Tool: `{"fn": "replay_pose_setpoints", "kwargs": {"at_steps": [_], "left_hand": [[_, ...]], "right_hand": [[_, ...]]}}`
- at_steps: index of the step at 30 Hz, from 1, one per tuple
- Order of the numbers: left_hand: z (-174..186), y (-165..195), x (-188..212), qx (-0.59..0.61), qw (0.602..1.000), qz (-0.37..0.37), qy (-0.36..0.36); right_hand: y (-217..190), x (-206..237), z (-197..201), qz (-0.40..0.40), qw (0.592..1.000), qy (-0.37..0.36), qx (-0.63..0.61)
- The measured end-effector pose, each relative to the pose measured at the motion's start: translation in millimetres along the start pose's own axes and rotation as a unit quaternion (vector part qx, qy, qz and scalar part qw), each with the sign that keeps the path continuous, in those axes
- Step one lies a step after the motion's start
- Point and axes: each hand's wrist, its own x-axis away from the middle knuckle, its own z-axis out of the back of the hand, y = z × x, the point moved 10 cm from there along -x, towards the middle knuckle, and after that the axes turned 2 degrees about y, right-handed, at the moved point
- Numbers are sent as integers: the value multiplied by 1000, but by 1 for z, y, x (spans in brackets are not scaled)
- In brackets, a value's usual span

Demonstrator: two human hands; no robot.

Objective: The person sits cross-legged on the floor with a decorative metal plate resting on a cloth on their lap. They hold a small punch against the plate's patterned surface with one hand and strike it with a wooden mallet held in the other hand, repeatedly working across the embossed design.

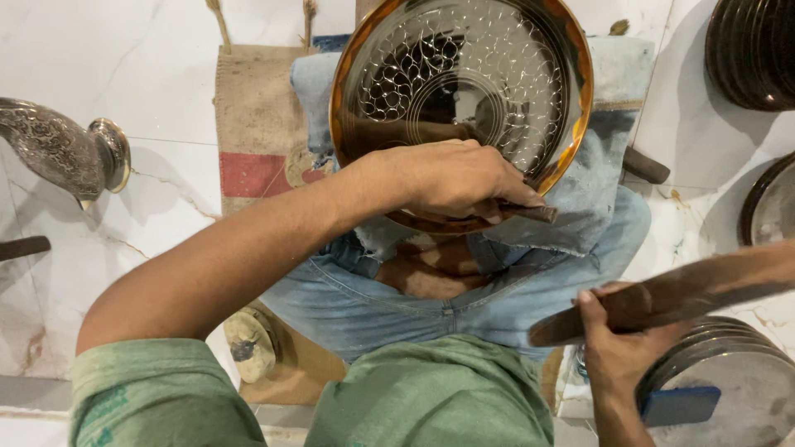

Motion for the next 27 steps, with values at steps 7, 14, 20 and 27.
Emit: {"fn": "replay_pose_setpoints", "kwargs": {"at_steps": [7, 14, 20, 27], "left_hand": [[-1, -4, 11, -4, 995, 46, 86], [-2, 14, 63, -29, 942, 92, 322], [-30, 37, 120, 91, 747, 255, 608], [-36, 56, 106, 3, 698, 290, 655]], "right_hand": [[-9, -38, 0, -40, 987, -88, 130], [-80, -47, 0, 174, 902, -206, 337], [-188, -48, 19, 311, 882, -158, 316], [-293, -63, 9, 468, 761, -146, 424]]}}
